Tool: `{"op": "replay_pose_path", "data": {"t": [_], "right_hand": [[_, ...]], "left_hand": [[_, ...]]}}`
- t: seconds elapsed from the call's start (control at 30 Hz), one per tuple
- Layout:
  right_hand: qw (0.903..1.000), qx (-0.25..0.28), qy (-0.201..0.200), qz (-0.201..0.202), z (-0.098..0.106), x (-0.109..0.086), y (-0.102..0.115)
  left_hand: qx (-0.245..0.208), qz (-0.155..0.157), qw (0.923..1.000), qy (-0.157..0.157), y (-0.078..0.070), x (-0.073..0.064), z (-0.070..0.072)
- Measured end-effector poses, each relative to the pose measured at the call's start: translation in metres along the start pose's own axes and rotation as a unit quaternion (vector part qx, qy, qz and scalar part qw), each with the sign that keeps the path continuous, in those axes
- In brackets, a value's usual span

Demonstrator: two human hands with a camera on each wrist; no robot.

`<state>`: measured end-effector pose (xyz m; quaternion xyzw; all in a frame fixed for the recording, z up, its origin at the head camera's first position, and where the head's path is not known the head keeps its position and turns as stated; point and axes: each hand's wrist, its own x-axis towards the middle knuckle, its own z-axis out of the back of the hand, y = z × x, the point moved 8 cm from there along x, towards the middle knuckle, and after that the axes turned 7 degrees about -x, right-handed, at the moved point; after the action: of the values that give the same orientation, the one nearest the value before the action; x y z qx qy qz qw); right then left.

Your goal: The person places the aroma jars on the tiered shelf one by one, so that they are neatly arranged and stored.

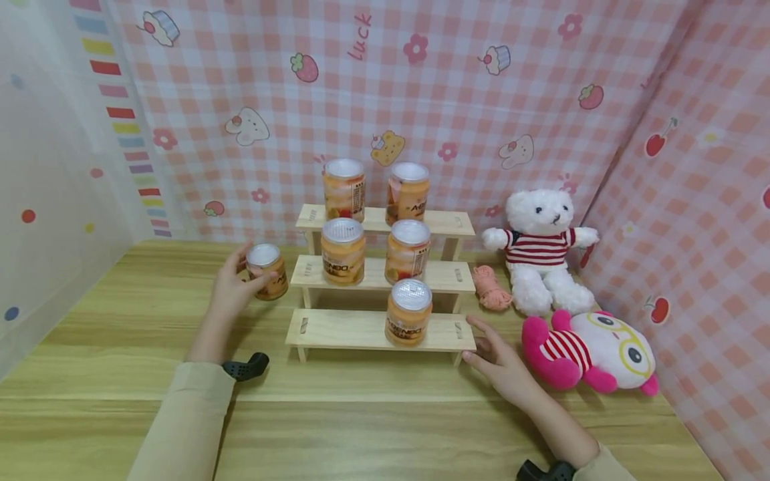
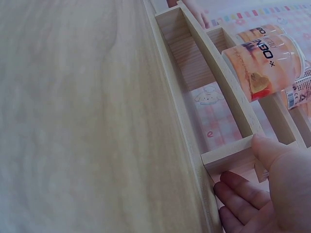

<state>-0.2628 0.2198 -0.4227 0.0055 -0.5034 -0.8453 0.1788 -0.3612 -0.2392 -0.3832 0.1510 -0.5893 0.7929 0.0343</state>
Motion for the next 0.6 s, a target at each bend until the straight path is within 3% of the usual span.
{"op": "replay_pose_path", "data": {"t": [0.6], "right_hand": [[1.0, -0.001, 0.001, -0.009, 0.0, 0.0, -0.001]], "left_hand": [[-0.009, -0.011, 0.9996, -0.023, 0.017, 0.001, -0.005]]}}
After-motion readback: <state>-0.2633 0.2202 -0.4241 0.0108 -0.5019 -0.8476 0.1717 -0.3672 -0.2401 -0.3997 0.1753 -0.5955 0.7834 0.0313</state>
